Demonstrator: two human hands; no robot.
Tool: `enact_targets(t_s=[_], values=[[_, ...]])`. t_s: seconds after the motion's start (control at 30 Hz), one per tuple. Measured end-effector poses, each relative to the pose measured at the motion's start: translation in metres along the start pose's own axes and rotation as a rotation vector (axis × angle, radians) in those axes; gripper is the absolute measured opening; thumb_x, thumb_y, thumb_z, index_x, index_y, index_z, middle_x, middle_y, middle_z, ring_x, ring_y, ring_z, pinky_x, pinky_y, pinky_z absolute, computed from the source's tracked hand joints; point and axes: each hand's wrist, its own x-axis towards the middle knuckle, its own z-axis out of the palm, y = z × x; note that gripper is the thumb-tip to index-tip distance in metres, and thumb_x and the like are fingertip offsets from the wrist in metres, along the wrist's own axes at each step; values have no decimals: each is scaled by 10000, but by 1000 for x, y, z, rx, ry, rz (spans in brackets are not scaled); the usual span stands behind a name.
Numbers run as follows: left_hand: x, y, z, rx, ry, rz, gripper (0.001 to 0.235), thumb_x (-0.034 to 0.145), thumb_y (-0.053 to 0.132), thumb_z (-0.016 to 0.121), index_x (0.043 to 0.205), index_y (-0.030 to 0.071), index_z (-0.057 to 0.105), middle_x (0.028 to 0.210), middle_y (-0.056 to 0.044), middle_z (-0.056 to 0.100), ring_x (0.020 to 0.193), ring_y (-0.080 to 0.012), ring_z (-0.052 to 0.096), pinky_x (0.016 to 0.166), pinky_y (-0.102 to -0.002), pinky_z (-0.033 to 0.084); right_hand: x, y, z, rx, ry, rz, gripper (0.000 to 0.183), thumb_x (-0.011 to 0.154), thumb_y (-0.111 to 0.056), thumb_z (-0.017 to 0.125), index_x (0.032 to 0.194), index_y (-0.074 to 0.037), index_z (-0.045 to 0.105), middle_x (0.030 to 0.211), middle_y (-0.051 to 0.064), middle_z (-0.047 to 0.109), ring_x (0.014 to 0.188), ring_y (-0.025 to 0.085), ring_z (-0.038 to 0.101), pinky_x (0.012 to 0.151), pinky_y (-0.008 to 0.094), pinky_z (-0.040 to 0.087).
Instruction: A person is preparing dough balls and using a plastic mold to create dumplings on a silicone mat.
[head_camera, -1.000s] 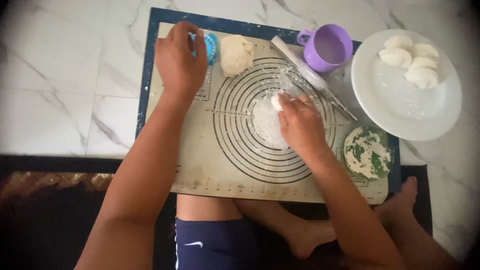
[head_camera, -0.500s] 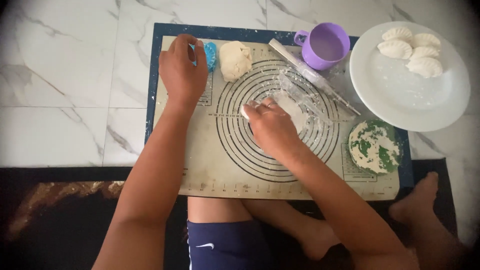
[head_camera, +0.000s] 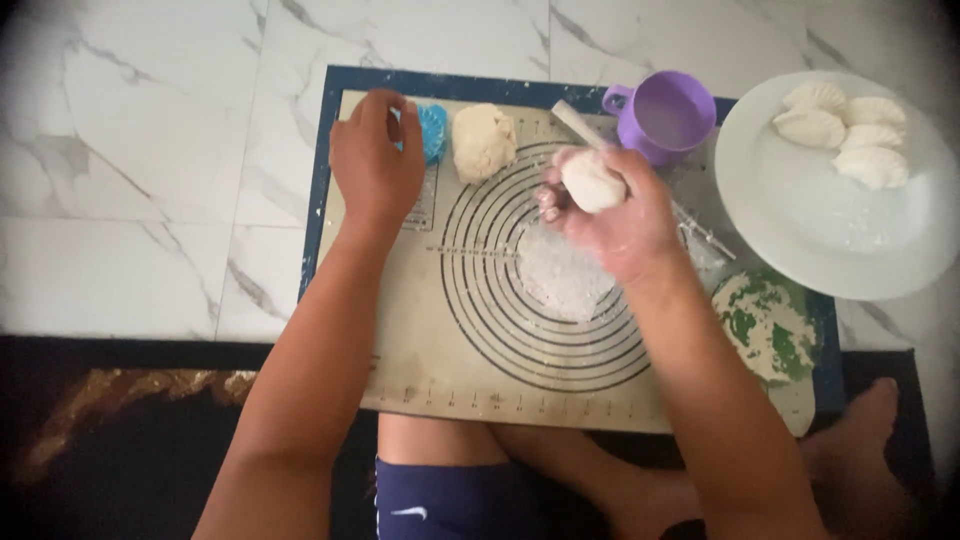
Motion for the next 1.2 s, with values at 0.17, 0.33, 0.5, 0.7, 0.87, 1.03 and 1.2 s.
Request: enact_targets(t_s=[0.17, 0.33, 0.5, 0.7, 0.87, 1.03, 1.2], values=[[-3, -11, 7, 82, -81, -138, 63, 1038, 214, 634, 1024, 159, 661, 701, 48, 580, 659, -210, 650, 706, -388, 508, 37, 34, -29, -61, 244, 215, 259, 906, -360, 672, 949, -112, 733, 935, 136, 766, 754, 262, 721, 612, 305, 585], [-4, -23, 12, 122, -99, -169, 106, 1031, 274, 648, 1005, 177, 682, 706, 30, 611, 675, -244, 640, 673, -409, 527, 35, 56, -39, -35, 357, 205, 387, 939, -418, 648, 721, -99, 653, 649, 150, 658, 578, 314, 648, 452, 340, 475], [-3, -14, 5, 125, -84, -148, 43, 1030, 167, 681, 1008, 132, 687, 687, -36, 645, 667, -319, 661, 667, -457, 508, 26, 50, -42, -100, 337, 25, 426, 960, -239, 705, 580, -119, 555, 455, 101, 468, 363, 244, 483, 304, 290, 300], [-1, -10, 3, 80, -143, -218, 78, 1060, 142, 625, 1036, 120, 696, 715, 12, 634, 655, -193, 610, 659, -329, 504, 27, 30, -45, -2, 357, 17, 443, 944, -247, 673, 557, -149, 480, 445, 55, 395, 345, 193, 429, 285, 260, 241], [-1, -10, 4, 65, -110, -196, 45, 1050, 140, 659, 1046, 105, 687, 715, -23, 629, 681, -269, 632, 657, -412, 501, 29, 33, -40, 138, 237, 28, 230, 927, -279, 632, 841, -75, 696, 872, 167, 650, 813, 304, 650, 721, 372, 468], [1, -8, -1, 68, -177, -243, 78, 1012, 165, 664, 1018, 96, 699, 706, -57, 655, 701, -336, 651, 654, -478, 509, 28, 36, -35, 39, 180, 30, 220, 892, -146, 661, 1071, -68, 762, 1187, 211, 755, 1081, 331, 748, 1021, 476, 579], [-1, -5, 5, 57, -122, -276, 96, 1025, 190, 643, 1044, 120, 706, 721, -18, 663, 713, -253, 662, 690, -397, 538, 33, 48, -68, -162, 325, 48, 295, 933, -443, 720, 1004, -156, 732, 856, 84, 745, 744, 198, 661, 680, 331, 527]])
